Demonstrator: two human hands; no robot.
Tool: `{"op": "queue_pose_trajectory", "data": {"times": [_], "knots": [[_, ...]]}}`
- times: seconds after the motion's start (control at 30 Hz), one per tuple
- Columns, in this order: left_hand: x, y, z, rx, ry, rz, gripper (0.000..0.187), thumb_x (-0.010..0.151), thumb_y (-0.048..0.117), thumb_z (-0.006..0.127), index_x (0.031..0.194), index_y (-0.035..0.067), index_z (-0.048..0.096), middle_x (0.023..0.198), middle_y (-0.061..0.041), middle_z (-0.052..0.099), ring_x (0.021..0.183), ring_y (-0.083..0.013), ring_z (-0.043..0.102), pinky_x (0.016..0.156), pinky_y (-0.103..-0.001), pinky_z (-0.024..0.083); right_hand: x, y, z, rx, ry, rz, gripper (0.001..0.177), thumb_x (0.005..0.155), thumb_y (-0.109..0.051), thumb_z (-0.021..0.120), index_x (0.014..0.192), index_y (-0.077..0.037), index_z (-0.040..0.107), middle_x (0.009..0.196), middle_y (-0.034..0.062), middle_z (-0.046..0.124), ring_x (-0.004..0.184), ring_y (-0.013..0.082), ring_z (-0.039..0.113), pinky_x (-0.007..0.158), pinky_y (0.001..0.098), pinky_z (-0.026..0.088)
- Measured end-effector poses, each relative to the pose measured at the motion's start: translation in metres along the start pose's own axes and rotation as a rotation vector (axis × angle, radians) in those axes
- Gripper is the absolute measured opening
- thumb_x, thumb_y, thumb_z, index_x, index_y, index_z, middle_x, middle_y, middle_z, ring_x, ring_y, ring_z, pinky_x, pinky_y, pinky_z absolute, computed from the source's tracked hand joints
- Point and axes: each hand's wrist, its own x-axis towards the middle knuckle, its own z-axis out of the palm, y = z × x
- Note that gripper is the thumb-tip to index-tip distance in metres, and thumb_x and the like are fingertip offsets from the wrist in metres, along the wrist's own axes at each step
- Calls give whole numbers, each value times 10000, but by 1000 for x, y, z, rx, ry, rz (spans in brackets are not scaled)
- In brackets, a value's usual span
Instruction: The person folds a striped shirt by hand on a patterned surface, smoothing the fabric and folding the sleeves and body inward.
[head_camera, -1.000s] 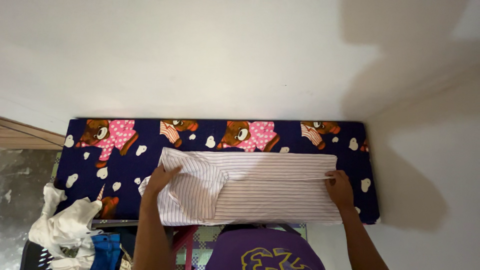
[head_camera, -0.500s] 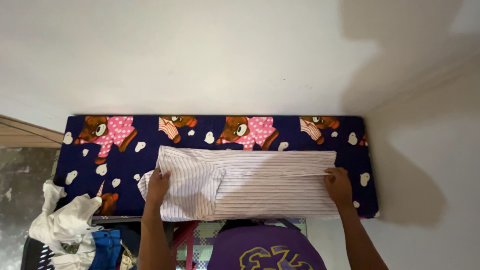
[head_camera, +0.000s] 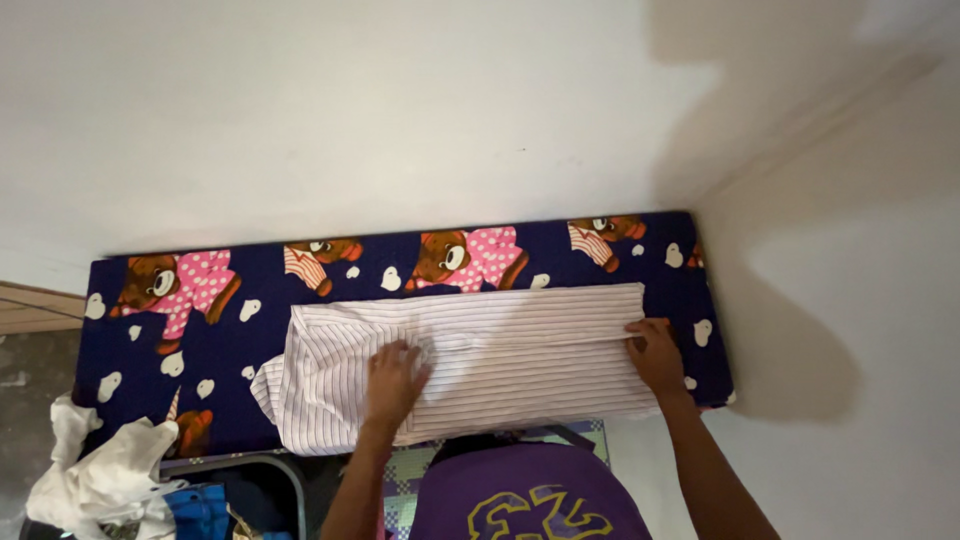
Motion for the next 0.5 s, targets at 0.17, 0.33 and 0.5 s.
{"op": "queue_pose_trajectory", "data": {"times": [0.17, 0.33, 0.5], "knots": [[7, 20, 20, 7, -49, -23, 386, 784, 166, 755, 1151, 64, 698, 1115, -137, 650, 1083, -337, 580, 930, -506, 469, -2, 1, 1, -67, -21, 31, 197, 869, -111, 709, 1065, -103, 717, 1188, 87, 630, 1068, 315, 650, 892, 415, 546], [2, 7, 48, -46, 82, 16, 320, 842, -24, 649, 1155, 26, 694, 1123, -159, 665, 1031, -315, 628, 905, -435, 547, 2, 1, 1, -98, 11, -23, 183, 853, -106, 715, 1037, -110, 722, 1161, 80, 630, 1082, 316, 632, 902, 418, 541], [1, 10, 32, -216, 13, -34, 290, 863, -28, 659, 1148, -17, 710, 1017, -147, 650, 968, -316, 628, 895, -431, 554, 1, 1, 0, -123, 83, -122, 196, 828, -82, 730, 1022, -103, 709, 1112, 88, 621, 1055, 309, 641, 892, 406, 549]]}}
